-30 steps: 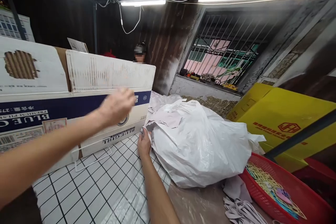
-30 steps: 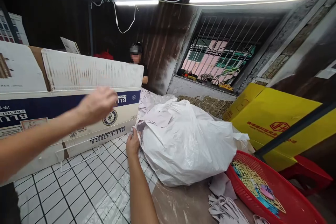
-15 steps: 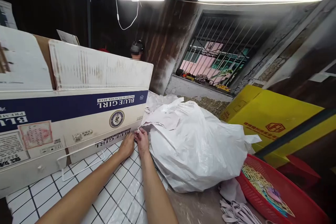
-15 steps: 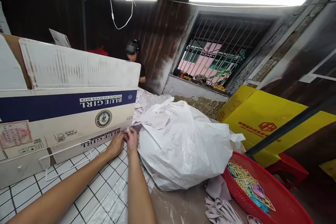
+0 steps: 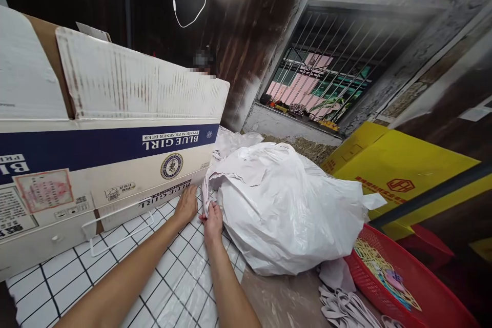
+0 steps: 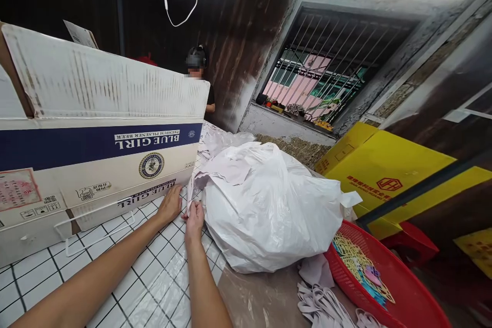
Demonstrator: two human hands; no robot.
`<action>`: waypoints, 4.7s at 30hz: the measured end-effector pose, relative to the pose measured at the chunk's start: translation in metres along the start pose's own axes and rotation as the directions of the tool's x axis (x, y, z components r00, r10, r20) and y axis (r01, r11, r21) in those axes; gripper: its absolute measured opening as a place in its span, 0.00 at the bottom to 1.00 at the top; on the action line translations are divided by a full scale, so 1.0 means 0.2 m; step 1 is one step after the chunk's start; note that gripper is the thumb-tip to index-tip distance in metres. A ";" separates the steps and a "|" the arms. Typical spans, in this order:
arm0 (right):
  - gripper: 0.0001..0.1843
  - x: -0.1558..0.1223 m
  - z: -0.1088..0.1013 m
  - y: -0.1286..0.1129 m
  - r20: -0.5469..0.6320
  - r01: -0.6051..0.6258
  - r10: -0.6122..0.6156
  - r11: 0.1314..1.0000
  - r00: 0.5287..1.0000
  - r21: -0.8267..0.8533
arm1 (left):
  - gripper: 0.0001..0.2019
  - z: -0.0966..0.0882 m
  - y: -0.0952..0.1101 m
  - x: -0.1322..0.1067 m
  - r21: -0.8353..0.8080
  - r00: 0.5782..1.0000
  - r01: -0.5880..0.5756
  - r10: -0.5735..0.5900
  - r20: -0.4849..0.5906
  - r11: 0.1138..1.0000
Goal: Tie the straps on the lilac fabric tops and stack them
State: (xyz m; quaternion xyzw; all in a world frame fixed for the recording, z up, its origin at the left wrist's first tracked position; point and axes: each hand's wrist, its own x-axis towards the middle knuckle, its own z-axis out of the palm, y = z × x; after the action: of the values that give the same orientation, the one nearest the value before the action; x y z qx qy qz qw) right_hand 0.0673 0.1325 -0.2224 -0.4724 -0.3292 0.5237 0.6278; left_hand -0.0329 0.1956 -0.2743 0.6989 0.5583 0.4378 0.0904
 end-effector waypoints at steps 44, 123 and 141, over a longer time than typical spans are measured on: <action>0.18 -1.53 -1.02 -0.52 -0.092 0.045 -0.313 0.403 0.945 -0.914 | 0.09 -0.58 0.75 -0.68 -0.061 0.824 -0.112 0.127 0.552 0.992; 0.21 -0.81 -0.39 -0.37 0.676 0.618 0.282 0.274 0.681 -0.737 | 0.06 -0.97 0.57 -0.50 -0.106 0.360 -0.347 0.237 0.903 0.932; 0.21 -0.97 -0.85 -1.07 0.686 0.429 0.263 0.617 0.678 -0.660 | 0.15 -1.52 0.66 -0.18 -0.472 0.540 0.105 0.348 0.766 0.875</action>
State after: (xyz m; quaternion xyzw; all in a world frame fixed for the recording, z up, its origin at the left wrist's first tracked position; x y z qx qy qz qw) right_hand 0.2498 -0.0980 -0.0634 -0.4285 -0.7671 0.4350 0.1969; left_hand -0.1566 0.0067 -0.0297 0.8163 0.2734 0.1780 0.4767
